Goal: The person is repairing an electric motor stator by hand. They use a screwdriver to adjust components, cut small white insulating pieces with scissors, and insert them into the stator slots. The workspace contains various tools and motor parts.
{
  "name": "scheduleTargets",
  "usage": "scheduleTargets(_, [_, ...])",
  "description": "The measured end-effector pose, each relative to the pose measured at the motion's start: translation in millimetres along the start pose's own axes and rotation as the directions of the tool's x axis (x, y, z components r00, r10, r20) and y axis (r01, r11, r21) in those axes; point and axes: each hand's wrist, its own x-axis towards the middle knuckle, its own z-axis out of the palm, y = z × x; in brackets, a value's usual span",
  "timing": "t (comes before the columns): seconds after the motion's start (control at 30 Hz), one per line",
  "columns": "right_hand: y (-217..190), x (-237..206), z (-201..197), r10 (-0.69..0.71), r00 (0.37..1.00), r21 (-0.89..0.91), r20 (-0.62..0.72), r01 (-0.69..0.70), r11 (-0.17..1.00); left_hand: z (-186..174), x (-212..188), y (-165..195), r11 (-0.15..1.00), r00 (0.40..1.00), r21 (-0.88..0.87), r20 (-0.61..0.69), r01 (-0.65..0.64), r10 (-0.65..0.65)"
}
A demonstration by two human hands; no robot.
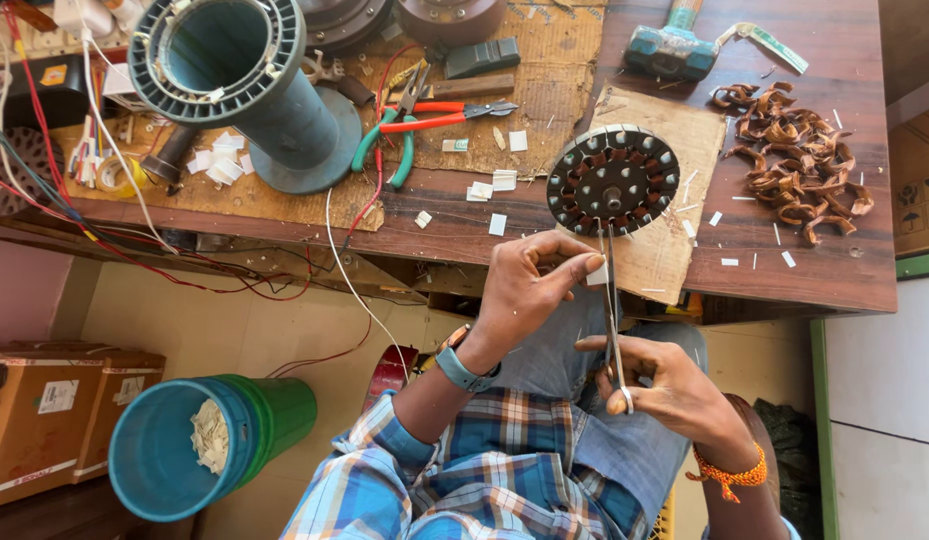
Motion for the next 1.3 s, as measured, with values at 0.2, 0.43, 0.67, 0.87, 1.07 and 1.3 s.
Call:
scheduleTargets(0.2, [3.0,1.5,-1.0,-0.047,0.998,-0.017,0.043,0.048,0.999,1.8,-0.5,-2.0,1.0,1.0,-0.011,0.004,0.01,-0.01])
scheduleTargets(0.43, [2.7,0.7,-0.2,-0.014,1.0,-0.019,0.014,0.014,1.0,2.4,-2.0,0.3,1.0,1.0,0.002,0.001,0.006,-0.006])
scheduleTargets(0.67, [6.5,4.4,-1.8,-0.014,1.0,0.048,0.01,0.014,0.999,0.5,-1.2,1.1,1.0,1.0,0.003,-0.001,0.008,-0.008])
scheduleTargets(0.87, [10.0,7.4,-5.3,-0.006,1.0,0.032,-0.027,0.007,0.999,-6.4,4.6,-0.5,0.998,0.998,-0.028,0.022,0.054,-0.054])
scheduleTargets(1.07, [11.6,8.5,-9.7,-0.013,0.999,-0.04,-0.038,0.012,0.999,-7.9,7.0,-6.4,0.99,0.996,-0.114,0.058,0.078,-0.071])
scheduleTargets(1.3, [14.4,12.7,-13.1,-0.059,0.997,-0.083,-0.044,0.055,0.995,-8.6,10.6,-13.4,0.972,0.989,-0.194,0.095,0.13,-0.114])
